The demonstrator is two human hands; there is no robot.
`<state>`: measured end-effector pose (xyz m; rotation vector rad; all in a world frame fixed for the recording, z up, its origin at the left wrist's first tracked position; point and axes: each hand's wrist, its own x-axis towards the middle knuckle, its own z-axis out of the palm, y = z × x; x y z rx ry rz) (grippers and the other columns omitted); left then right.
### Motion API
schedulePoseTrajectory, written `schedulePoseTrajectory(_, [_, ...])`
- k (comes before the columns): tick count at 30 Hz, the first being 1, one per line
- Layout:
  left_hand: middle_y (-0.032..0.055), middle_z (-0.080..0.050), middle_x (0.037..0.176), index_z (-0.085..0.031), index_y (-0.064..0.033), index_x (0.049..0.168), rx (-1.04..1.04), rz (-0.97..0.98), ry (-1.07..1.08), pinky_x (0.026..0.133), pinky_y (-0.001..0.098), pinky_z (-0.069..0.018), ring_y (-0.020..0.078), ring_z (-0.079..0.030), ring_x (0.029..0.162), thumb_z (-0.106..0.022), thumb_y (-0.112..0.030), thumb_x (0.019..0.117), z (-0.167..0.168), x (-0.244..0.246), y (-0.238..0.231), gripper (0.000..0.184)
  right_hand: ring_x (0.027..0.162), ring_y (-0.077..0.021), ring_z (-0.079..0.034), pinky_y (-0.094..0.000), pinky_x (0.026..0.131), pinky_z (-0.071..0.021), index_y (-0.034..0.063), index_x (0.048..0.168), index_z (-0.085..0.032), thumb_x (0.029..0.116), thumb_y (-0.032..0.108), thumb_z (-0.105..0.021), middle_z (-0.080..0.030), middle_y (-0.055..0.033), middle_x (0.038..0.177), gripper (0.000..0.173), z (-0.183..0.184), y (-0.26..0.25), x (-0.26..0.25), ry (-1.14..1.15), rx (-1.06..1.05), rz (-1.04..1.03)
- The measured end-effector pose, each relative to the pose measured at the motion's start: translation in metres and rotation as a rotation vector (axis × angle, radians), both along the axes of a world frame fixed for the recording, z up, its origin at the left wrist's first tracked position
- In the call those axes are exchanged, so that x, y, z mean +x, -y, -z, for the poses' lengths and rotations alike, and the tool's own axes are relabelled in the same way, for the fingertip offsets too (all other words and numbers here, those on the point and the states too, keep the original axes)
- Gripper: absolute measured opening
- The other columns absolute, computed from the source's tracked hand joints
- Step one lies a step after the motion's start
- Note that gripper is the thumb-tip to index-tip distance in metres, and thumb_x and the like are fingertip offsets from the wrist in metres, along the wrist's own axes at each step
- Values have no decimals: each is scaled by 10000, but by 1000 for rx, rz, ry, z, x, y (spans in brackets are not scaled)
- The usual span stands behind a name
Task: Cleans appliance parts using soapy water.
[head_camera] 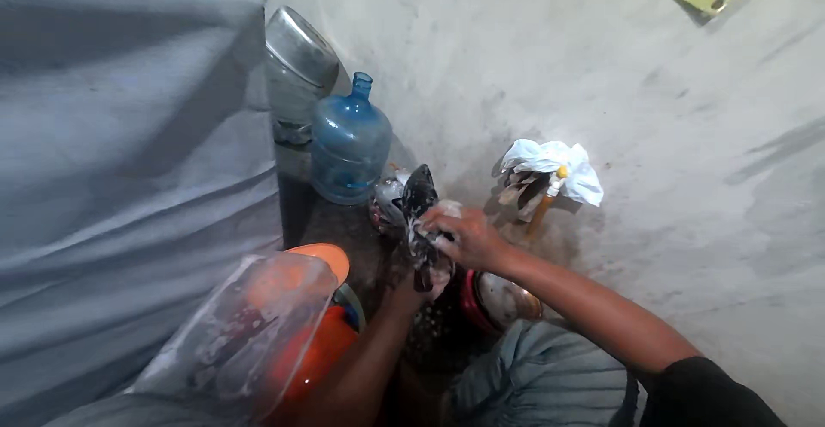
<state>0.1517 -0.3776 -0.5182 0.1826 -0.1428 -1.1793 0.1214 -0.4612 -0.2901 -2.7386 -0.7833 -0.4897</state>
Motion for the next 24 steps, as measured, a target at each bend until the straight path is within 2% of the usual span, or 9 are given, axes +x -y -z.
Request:
schedulePoseTrajectory(1, [-37,-584,703,-629,-107,837,-138,129,-94,572,147,-475,23,-559,620,-318,-345,1092,-1,4,18,467,1055,-223,-719,-365,932,-594,19,973,-769,895,41,-688,-750,-115,1108,115,-2,2,4,79,-12,41])
schedulePoseTrajectory(3, [-59,-544,629,-644,-95,834,-281,249,-117,471,143,-417,12,-503,509,-433,-378,1064,-5,0,35,421,1030,-255,-735,-389,906,-602,-7,988,-757,872,12,-698,-753,-146,1104,131,-7,8,12,183,-20,129])
schedulePoseTrajectory(5, [-77,-521,605,-645,-90,954,-276,247,-66,445,130,-398,-4,-477,470,-487,-307,1052,-8,-6,40,286,989,-266,-748,-407,878,-611,-26,1004,-746,848,-1,-705,-757,-163,1087,163,-5,16,19,228,16,226])
schedulePoseTrajectory(7, [-93,-493,574,-670,-85,1088,-220,233,37,418,122,-393,-9,-468,431,-556,-456,1027,-12,-8,42,393,941,-279,-749,-435,847,-611,-24,1035,-737,855,10,-701,-754,-171,1059,186,-3,26,25,221,31,348])
schedulePoseTrajectory(10, [-89,-468,525,-673,-78,1162,-222,273,100,400,141,-401,9,-472,399,-554,-600,991,-21,-10,41,562,931,-307,-727,-473,847,-595,-18,1056,-722,897,34,-675,-730,-185,1056,174,1,45,30,156,32,499])
schedulePoseTrajectory(14, [-70,-476,533,-666,-66,1169,-256,266,83,395,147,-422,25,-490,397,-497,-601,1017,-43,-10,35,582,1013,-354,-689,-508,914,-568,-38,1063,-706,924,79,-666,-686,-220,1090,186,12,68,23,59,14,644])
schedulePoseTrajectory(19, [-40,-542,587,-650,-102,833,-222,189,36,435,141,-439,26,-531,457,-555,-541,999,-73,7,15,479,964,-380,-693,-585,859,-563,-6,1096,-661,853,71,-754,-689,-219,1047,272,25,63,5,-313,-22,718])
schedulePoseTrajectory(22, [-6,-565,639,-646,-102,817,-122,-15,35,447,167,-467,53,-536,475,-565,-518,999,-91,9,-7,461,993,-362,-705,-581,903,-556,23,1185,-680,820,166,-835,-718,-202,1054,421,28,44,-4,-458,-51,614])
schedulePoseTrajectory(24, [0,-611,692,-664,-149,889,-286,-214,185,495,212,-504,77,-584,547,-496,-439,1045,-58,17,4,369,983,-353,-708,-573,903,-558,43,1179,-691,812,270,-866,-726,-185,1040,466,30,33,-8,-477,-124,524])
